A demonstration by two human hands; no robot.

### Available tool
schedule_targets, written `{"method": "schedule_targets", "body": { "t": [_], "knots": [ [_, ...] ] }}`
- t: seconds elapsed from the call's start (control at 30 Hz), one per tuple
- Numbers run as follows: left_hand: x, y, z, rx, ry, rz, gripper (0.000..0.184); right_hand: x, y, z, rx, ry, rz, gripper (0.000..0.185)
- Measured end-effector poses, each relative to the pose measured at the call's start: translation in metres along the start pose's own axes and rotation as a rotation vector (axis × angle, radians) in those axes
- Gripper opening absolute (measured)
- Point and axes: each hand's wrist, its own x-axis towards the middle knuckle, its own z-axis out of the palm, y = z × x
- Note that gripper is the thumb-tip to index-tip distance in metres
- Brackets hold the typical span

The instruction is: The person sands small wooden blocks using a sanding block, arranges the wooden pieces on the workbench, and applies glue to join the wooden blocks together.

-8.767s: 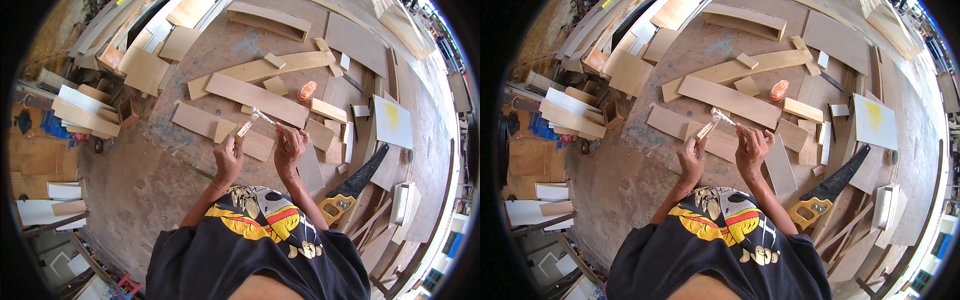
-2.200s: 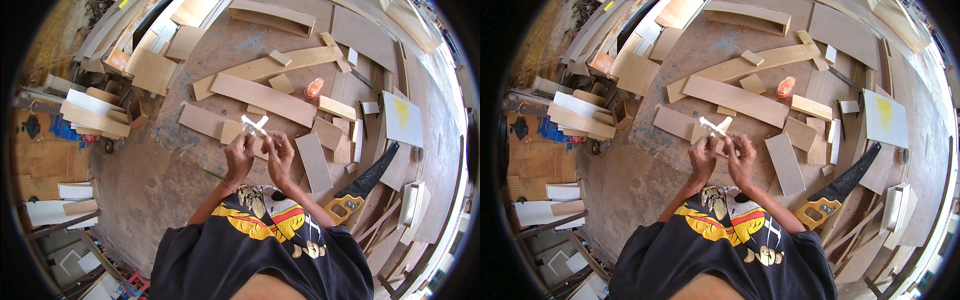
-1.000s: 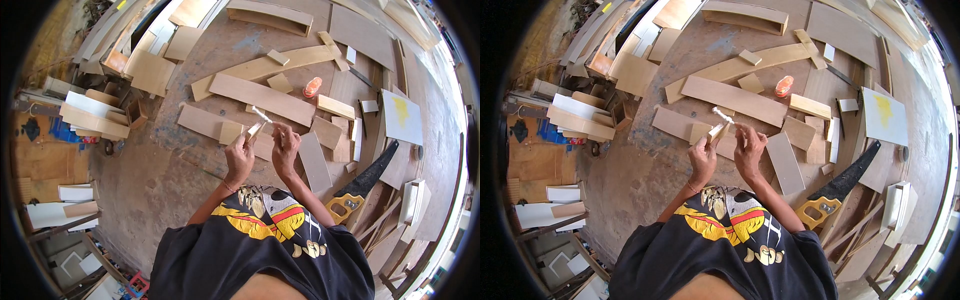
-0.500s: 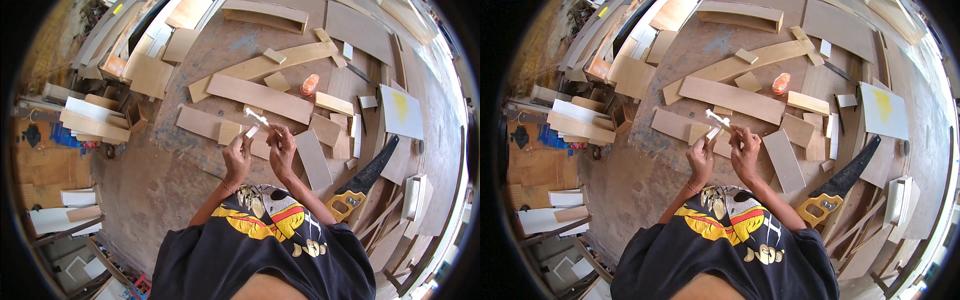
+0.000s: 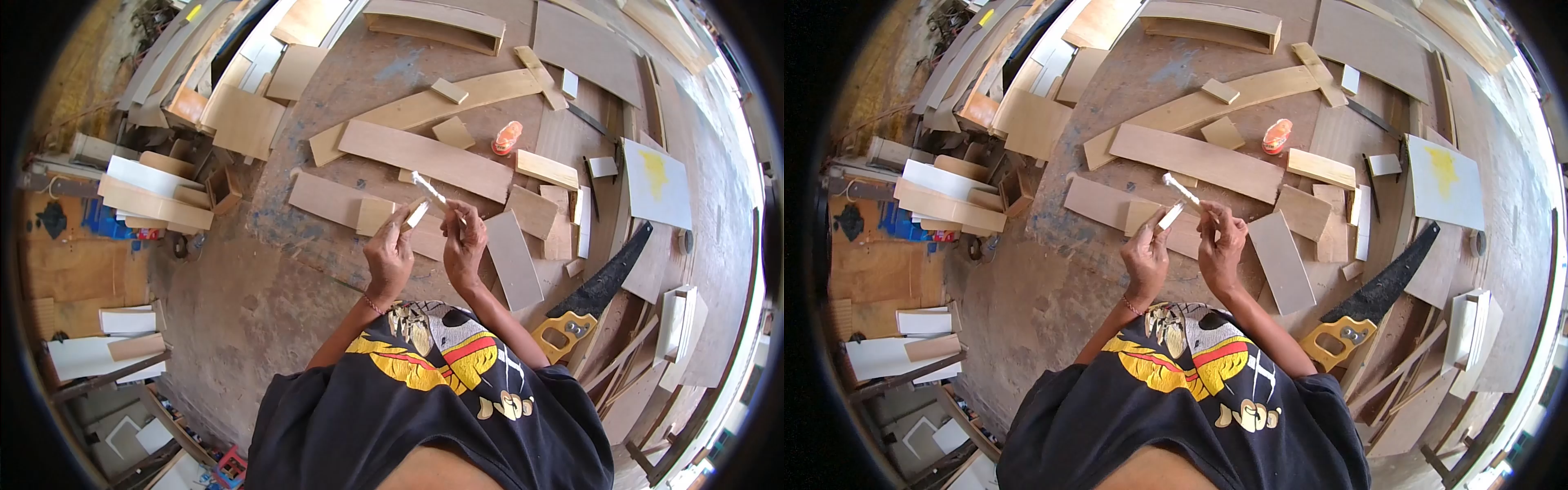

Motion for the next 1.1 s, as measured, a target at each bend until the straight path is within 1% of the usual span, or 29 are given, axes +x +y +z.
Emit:
{"method": "schedule_targets", "body": {
  "t": [0.03, 0.07, 0.1, 0.13, 0.27, 0.33, 0.37, 0.43, 0.5, 0.57, 0.6, 0.7, 0.87, 0.93, 0.97, 1.07, 1.1],
  "knots": [
    [-0.001, -0.001, 0.0, -0.01, 0.001, -0.021, 0.028, -0.003, -0.003, -0.001, -0.069, -0.021, -0.065, 0.012],
    [-0.001, -0.002, 0.0, -0.011, 0.001, -0.021, 0.028, -0.007, -0.004, -0.001, -0.089, -0.047, -0.054, 0.025],
    [0.0, -0.004, -0.001, 0.016, 0.01, 0.008, 0.026, -0.01, -0.008, -0.001, -0.089, -0.047, -0.054, 0.025],
    [0.0, -0.005, -0.001, 0.043, 0.02, 0.038, 0.025, -0.012, -0.013, -0.001, -0.092, -0.061, -0.103, 0.025],
    [0.0, -0.003, -0.004, 0.118, -0.015, -0.015, 0.024, -0.014, -0.029, -0.004, -0.09, -0.118, -0.249, 0.024],
    [0.002, -0.003, -0.004, 0.103, 0.028, 0.062, 0.022, -0.015, -0.033, -0.005, -0.104, -0.143, -0.353, 0.024],
    [0.003, -0.001, -0.005, 0.104, 0.029, 0.062, 0.022, -0.015, -0.033, -0.005, -0.103, -0.143, -0.353, 0.024],
    [0.005, 0.008, -0.008, 0.052, -0.029, -0.059, 0.022, -0.013, -0.031, -0.006, -0.079, -0.117, -0.302, 0.024],
    [0.004, 0.005, -0.005, 0.042, -0.006, -0.055, 0.022, -0.005, -0.024, -0.007, -0.089, -0.085, -0.262, 0.023],
    [0.004, 0.005, -0.004, 0.032, 0.016, -0.051, 0.022, 0.002, -0.012, -0.005, -0.204, 0.028, -0.218, 0.02],
    [0.004, 0.005, -0.004, 0.03, 0.016, -0.045, 0.022, 0.005, -0.006, -0.004, -0.165, 0.039, -0.156, 0.019],
    [0.005, 0.007, -0.004, 0.024, 0.002, -0.049, 0.022, 0.008, 0.002, -0.005, -0.166, 0.059, -0.104, 0.018],
    [0.006, 0.01, -0.004, 0.007, -0.026, -0.074, 0.022, 0.007, 0.007, -0.002, -0.226, 0.069, -0.155, 0.015],
    [0.006, 0.012, -0.004, 0.026, -0.042, -0.088, 0.022, 0.005, 0.004, -0.002, -0.33, 0.034, -0.184, 0.021],
    [0.005, 0.01, -0.003, 0.027, -0.043, -0.089, 0.022, 0.004, 0.003, -0.001, -0.33, 0.034, -0.183, 0.021],
    [0.003, 0.005, -0.001, -0.004, 0.006, -0.072, 0.021, 0.0, -0.006, -0.001, -0.327, 0.016, -0.314, 0.022],
    [0.004, 0.005, -0.001, -0.013, 0.012, -0.094, 0.021, -0.001, -0.008, -0.001, -0.327, 0.016, -0.313, 0.022]
  ]
}}
